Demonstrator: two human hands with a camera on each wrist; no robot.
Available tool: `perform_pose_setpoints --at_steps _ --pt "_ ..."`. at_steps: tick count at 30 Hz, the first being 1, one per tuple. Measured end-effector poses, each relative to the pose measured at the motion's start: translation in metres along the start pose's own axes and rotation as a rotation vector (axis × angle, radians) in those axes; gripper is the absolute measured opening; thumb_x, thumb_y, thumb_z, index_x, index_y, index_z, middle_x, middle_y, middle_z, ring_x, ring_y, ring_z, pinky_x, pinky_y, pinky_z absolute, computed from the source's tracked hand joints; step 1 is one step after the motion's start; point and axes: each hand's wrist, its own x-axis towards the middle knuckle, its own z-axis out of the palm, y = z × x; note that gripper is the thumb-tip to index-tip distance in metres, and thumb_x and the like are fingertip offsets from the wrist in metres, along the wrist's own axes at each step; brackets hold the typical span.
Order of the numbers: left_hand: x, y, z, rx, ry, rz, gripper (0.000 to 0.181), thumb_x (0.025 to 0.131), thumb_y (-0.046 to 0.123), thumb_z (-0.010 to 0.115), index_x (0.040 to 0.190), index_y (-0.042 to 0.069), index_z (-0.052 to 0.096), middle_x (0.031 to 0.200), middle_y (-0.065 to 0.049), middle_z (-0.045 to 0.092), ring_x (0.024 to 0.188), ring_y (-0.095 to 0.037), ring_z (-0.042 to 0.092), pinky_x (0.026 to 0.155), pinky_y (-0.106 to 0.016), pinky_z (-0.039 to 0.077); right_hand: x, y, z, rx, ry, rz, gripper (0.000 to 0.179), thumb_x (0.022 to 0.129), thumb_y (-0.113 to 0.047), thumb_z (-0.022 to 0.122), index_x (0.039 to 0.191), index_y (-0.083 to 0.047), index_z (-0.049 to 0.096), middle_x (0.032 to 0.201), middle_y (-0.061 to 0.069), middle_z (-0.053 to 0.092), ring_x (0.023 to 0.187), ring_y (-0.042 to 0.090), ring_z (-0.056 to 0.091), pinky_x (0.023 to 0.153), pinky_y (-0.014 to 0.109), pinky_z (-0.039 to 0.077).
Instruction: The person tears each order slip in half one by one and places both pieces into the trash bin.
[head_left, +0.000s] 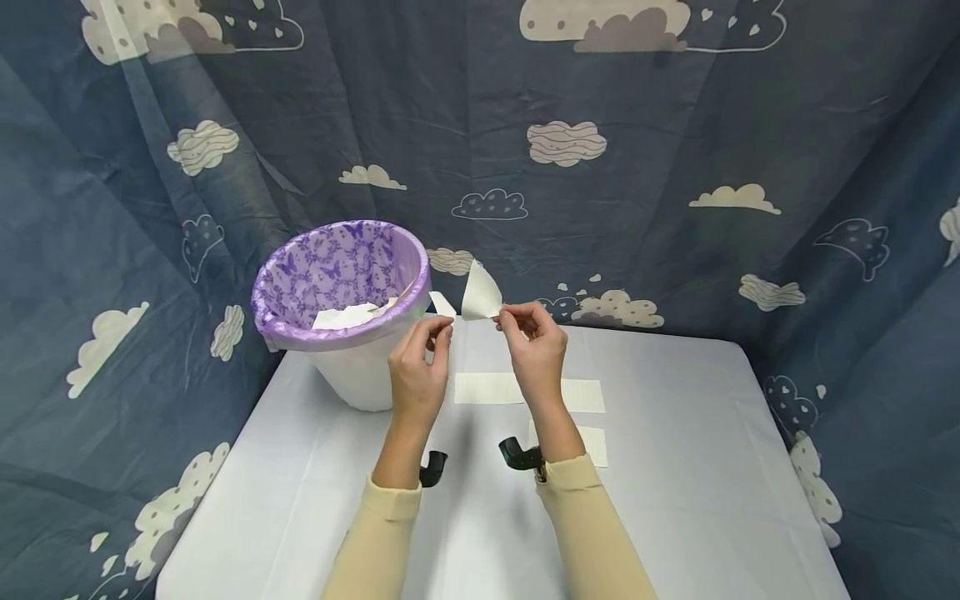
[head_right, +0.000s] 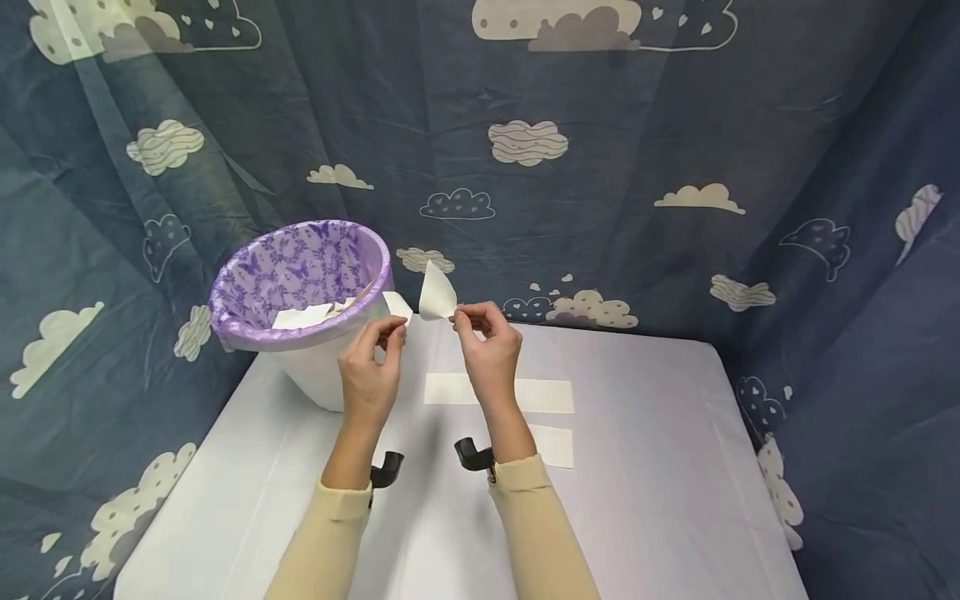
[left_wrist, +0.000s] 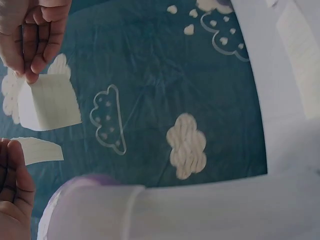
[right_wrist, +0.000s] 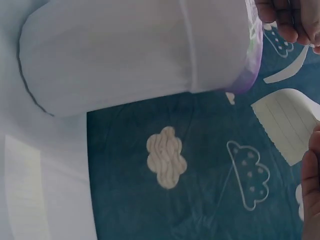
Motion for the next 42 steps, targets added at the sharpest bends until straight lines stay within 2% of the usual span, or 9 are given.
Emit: perform_pose_setpoints --at_steps 4,12,18,23,26,29,33,39,42 --pt "0.009 -0.001 -0.009 0.022 0.031 -0.005 0.009 0.102 0.006 0.07 0.105 0.0 0.075 0.086 -0.013 0.073 0.068 -0.021 0.058 0.063 -0.026 0.047 0.005 -0.004 0.013 0.004 -0.021 -0.041 0.008 0.098 -0.003 0.073 0.105 0.001 0.075 0.095 0.02 0.078 0.081 0.005 0.072 0.08 0.015 0.056" --pt "0.025 -0.002 -0.026 0.042 0.091 -0.022 0.012 0.102 0.009 0.07 0.106 -0.002 0.075 0.088 -0.015 0.072 0.069 -0.021 0.056 0.062 -0.027 0.046 0.013 -0.009 0.035 0.008 -0.074 -0.143 0.007 0.099 -0.005 0.072 0.105 -0.002 0.075 0.096 0.014 0.081 0.086 0.027 0.079 0.081 0.028 0.062" --pt "0.035 -0.007 -0.039 0.066 0.127 -0.057 0.014 0.103 0.011 0.07 0.106 -0.002 0.075 0.093 -0.017 0.074 0.074 -0.021 0.059 0.065 -0.027 0.048 0.02 -0.014 0.056 0.019 -0.121 -0.202 0.006 0.098 -0.004 0.074 0.103 -0.001 0.075 0.099 0.015 0.081 0.086 0.027 0.079 0.082 0.024 0.062" --pt "0.04 -0.016 -0.049 0.098 0.16 -0.07 0.014 0.103 0.011 0.07 0.107 -0.001 0.075 0.093 -0.018 0.074 0.075 -0.022 0.059 0.067 -0.019 0.045 0.025 -0.019 0.075 -0.009 -0.147 -0.263 0.006 0.097 -0.006 0.076 0.102 -0.003 0.077 0.098 0.011 0.082 0.087 0.025 0.079 0.081 0.029 0.062" --pt "0.042 -0.021 -0.054 0.122 0.175 -0.066 0.015 0.103 0.012 0.07 0.106 -0.002 0.075 0.093 -0.018 0.074 0.074 -0.023 0.059 0.067 -0.019 0.044 0.027 -0.024 0.085 -0.02 -0.149 -0.319 0.005 0.096 -0.005 0.077 0.1 -0.004 0.078 0.095 0.01 0.082 0.085 0.025 0.078 0.079 0.032 0.062" --pt "0.044 -0.026 -0.058 0.145 0.181 -0.067 0.017 0.103 0.013 0.069 0.107 -0.002 0.075 0.092 -0.019 0.074 0.074 -0.025 0.06 0.067 -0.019 0.043 0.028 -0.026 0.093 -0.027 -0.162 -0.353 0.005 0.095 -0.003 0.077 0.099 -0.003 0.078 0.094 0.011 0.082 0.084 0.026 0.078 0.077 0.039 0.063" --pt "0.046 -0.031 -0.063 0.175 0.184 -0.08 0.017 0.103 0.013 0.07 0.107 -0.002 0.076 0.094 -0.019 0.074 0.077 -0.027 0.064 0.066 -0.024 0.046 0.028 -0.025 0.102 -0.046 -0.208 -0.348 0.005 0.096 -0.004 0.076 0.1 -0.002 0.078 0.095 0.012 0.082 0.084 0.027 0.077 0.077 0.046 0.063" --pt "0.046 -0.037 -0.069 0.202 0.149 -0.106 0.018 0.104 0.014 0.069 0.108 -0.002 0.076 0.098 -0.019 0.075 0.087 -0.031 0.071 0.068 -0.034 0.054 0.027 -0.021 0.11 -0.081 -0.266 -0.336 0.007 0.096 -0.003 0.076 0.102 -0.002 0.079 0.095 0.013 0.082 0.082 0.025 0.075 0.077 0.046 0.063" --pt "0.046 -0.039 -0.072 0.208 0.127 -0.114 0.02 0.105 0.015 0.068 0.11 -0.002 0.076 0.099 -0.02 0.075 0.088 -0.032 0.071 0.07 -0.035 0.055 0.026 -0.019 0.112 -0.109 -0.282 -0.341 0.009 0.096 -0.004 0.076 0.104 -0.003 0.081 0.097 0.012 0.082 0.082 0.024 0.075 0.077 0.043 0.063"
